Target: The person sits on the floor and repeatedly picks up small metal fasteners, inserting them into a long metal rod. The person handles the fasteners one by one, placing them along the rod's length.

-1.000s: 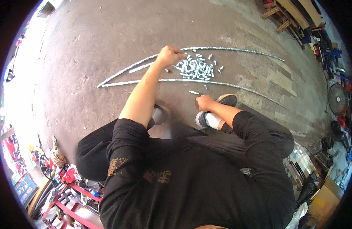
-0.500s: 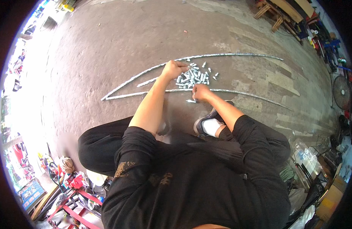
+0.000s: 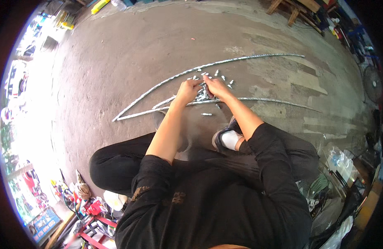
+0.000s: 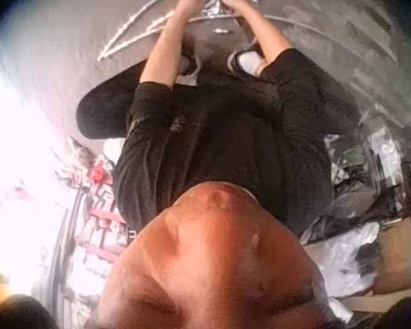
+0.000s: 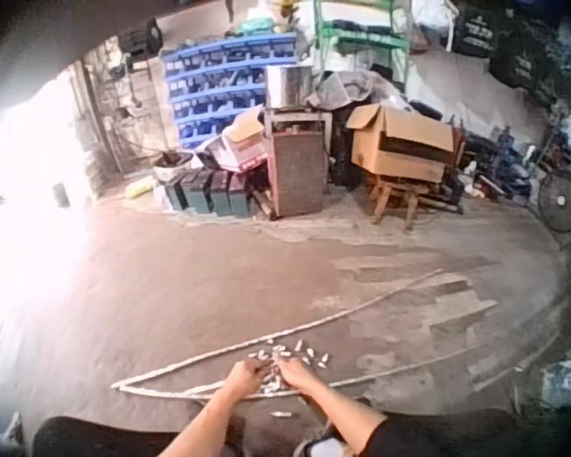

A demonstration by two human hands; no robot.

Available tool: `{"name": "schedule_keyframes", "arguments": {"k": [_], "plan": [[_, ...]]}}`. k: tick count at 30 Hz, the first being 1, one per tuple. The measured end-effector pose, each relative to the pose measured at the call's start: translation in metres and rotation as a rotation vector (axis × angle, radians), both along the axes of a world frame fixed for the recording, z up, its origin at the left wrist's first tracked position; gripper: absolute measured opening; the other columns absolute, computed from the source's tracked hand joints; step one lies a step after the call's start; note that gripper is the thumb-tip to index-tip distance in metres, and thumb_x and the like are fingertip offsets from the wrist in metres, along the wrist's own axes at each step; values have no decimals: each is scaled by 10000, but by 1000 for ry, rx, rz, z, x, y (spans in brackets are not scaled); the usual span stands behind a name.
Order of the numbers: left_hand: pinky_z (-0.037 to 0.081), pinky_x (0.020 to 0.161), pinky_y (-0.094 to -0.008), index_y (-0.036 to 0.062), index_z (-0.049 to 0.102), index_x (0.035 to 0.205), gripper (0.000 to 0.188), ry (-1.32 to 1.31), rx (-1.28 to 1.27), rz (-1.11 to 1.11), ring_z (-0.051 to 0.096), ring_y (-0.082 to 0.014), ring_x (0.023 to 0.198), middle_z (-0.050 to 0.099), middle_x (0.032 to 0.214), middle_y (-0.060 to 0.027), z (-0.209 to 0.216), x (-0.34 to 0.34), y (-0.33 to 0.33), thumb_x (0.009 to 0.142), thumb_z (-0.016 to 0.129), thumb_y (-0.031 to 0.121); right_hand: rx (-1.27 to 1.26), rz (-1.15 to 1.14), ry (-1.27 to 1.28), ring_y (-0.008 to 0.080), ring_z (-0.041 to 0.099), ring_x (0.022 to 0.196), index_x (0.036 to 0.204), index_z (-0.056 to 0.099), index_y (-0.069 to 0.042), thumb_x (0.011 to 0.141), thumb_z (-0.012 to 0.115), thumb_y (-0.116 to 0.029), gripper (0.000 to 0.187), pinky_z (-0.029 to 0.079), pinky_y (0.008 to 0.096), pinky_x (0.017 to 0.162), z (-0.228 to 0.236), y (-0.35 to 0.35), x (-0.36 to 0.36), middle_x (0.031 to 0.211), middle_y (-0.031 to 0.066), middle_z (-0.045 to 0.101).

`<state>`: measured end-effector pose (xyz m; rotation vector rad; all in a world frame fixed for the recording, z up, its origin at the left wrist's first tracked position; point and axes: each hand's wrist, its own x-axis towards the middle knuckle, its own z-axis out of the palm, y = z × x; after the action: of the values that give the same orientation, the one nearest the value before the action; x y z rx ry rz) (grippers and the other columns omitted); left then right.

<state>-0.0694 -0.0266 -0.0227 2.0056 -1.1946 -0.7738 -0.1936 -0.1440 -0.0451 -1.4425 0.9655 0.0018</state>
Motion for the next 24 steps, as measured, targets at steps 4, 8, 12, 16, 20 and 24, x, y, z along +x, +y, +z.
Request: {"name": "schedule_keyframes", "arguments": {"k": [4,8,12,16,20,24], "plan": [[503,782,-373,33,692,1045,292,11,66,-9,677,-282,853,692,933,-191,6,-5,1,805,700,199,-107,105,43,213,534,464,596,569,32,948,430,-512,663,410,387,493,-2,-2,-5,496,104,535],[499,783,-379,27,690,1011,327,13,84,-45,668,-267,872,688,954,-193,-3,-3,9,774,743,247,-293,117,132,229,545,465,654,589,68,905,466,-415,558,430,407,508,-7,0,-1,508,135,538],[495,796,-412,55,685,1013,337,15,93,11,657,-316,912,675,957,-193,-33,-1,29,803,713,317,-230,70,189,245,550,446,652,594,77,894,450,-403,557,438,406,498,-9,9,2,513,151,551],[492,794,-462,39,648,981,374,-107,250,-22,641,-378,925,666,951,-202,-30,-12,30,869,612,394,-121,-2,118,140,422,392,543,515,-20,909,485,-407,533,312,346,394,-13,11,-3,473,45,482],[504,758,-488,39,580,976,335,-309,243,-51,643,-391,905,659,925,-218,-11,-22,25,908,555,366,-375,55,224,276,577,499,674,612,58,930,414,-472,621,439,418,514,-18,5,-3,568,168,586],[512,697,-483,38,571,941,224,-405,27,-34,643,-397,807,647,852,-188,-21,-18,21,872,555,251,-569,142,309,426,647,862,858,669,77,925,351,-501,663,471,482,817,-1,13,10,857,285,650]]}}
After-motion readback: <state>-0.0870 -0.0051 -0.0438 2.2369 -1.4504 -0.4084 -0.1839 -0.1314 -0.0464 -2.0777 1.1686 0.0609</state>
